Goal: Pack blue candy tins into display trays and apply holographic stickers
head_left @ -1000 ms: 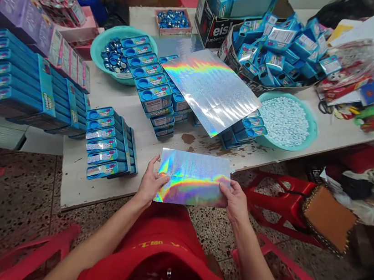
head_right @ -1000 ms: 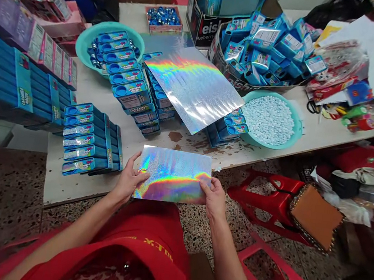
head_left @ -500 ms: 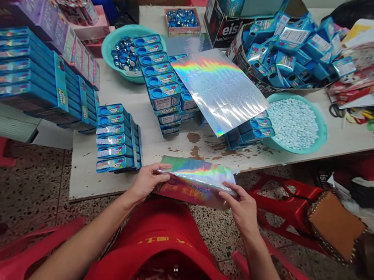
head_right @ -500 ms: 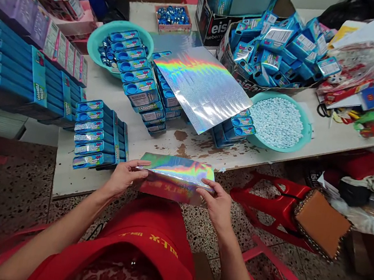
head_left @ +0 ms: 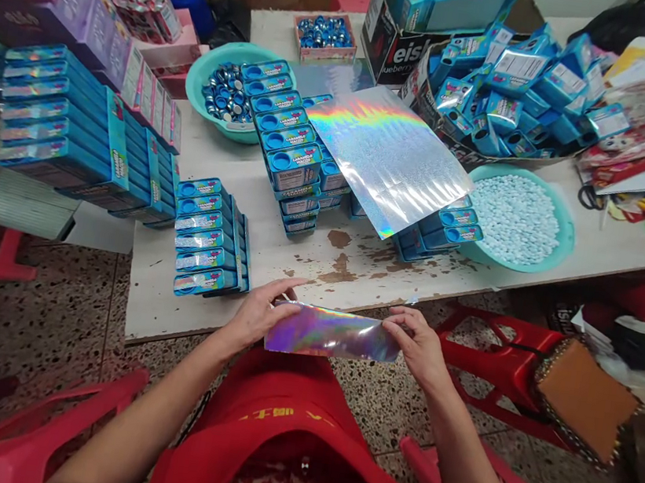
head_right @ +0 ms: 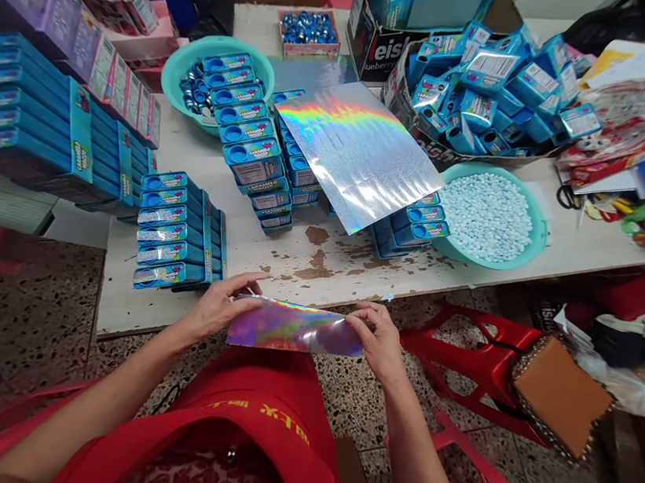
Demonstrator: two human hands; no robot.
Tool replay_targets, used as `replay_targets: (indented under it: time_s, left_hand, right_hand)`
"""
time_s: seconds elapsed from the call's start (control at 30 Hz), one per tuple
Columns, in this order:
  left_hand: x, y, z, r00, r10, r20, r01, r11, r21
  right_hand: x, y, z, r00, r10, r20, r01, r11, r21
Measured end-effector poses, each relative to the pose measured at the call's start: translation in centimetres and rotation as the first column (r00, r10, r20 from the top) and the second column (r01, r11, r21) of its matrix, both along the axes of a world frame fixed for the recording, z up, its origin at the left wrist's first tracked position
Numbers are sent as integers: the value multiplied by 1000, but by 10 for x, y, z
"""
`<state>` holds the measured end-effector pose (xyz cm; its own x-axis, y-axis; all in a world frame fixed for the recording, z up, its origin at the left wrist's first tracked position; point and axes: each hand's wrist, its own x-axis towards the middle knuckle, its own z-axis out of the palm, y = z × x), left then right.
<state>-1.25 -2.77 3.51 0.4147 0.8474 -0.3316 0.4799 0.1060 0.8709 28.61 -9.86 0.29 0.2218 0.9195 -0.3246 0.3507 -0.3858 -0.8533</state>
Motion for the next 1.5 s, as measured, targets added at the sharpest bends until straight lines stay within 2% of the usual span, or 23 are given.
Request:
replay_targets:
  time_s: [0.1, 0.2, 0.33, 0.43, 0.53, 0.67, 0.77, 0.83, 0.93, 1.0, 1.13, 1.27, 1.5]
  left_hand:
    - [0, 1, 1, 986, -168, 0, 168, 985, 38]
    - [4, 3, 6, 935, -309, -175, 332, 936, 120]
    - [21, 6, 11, 842, -306, -445, 442, 864, 242]
    - [38, 8, 7, 834, -366, -412, 487, 839, 242]
    - [53, 7, -6, 822, -449, -350, 533, 824, 194]
    - [60, 7, -21, 826, -448, -343, 528, 827, 194]
    - [61, 7, -23, 825, -440, -355, 529, 823, 208]
    - [63, 8, -21, 817, -445, -366, 539, 816, 210]
    - [60, 11, -18, 809, -450, -379, 545, 815, 197]
    - [51, 14, -19, 828, -404, -389, 491, 857, 155]
    - [22, 17, -27, 896, -300, -329, 317, 948, -2]
    - [6, 15, -32, 943, -242, -229, 221, 969, -111]
    - [-4, 18, -29, 954, -193, -229, 159, 974, -160]
  right_hand:
    - [-2, 1, 2, 1000, 11, -20, -11, 1000, -8]
    - [-6, 1, 6, 997, 44, -59, -45, 999, -22]
    - [-12, 3, 12, 996, 49, -72, -51, 998, -28]
    - [-17, 6, 14, 993, 86, -84, -88, 996, -24]
    - [-19, 7, 10, 991, 85, -100, -87, 996, -25]
    - [-20, 6, 5, 995, 87, -52, -88, 996, -31]
    - [-30, 5, 9, 972, 65, 224, -94, 988, 123]
    - [-42, 8, 13, 899, 126, 419, -219, 959, 182]
    - [-56, 17, 16, 792, 348, 502, -444, 892, 83]
    - [-55, 24, 14, 783, 433, 447, -494, 869, 21]
    - [-36, 33, 3, 874, 455, 168, -453, 890, -54]
    - [-23, 37, -13, 923, 382, -52, -385, 910, -152]
    - [6, 41, -26, 922, 354, -159, -382, 900, -211]
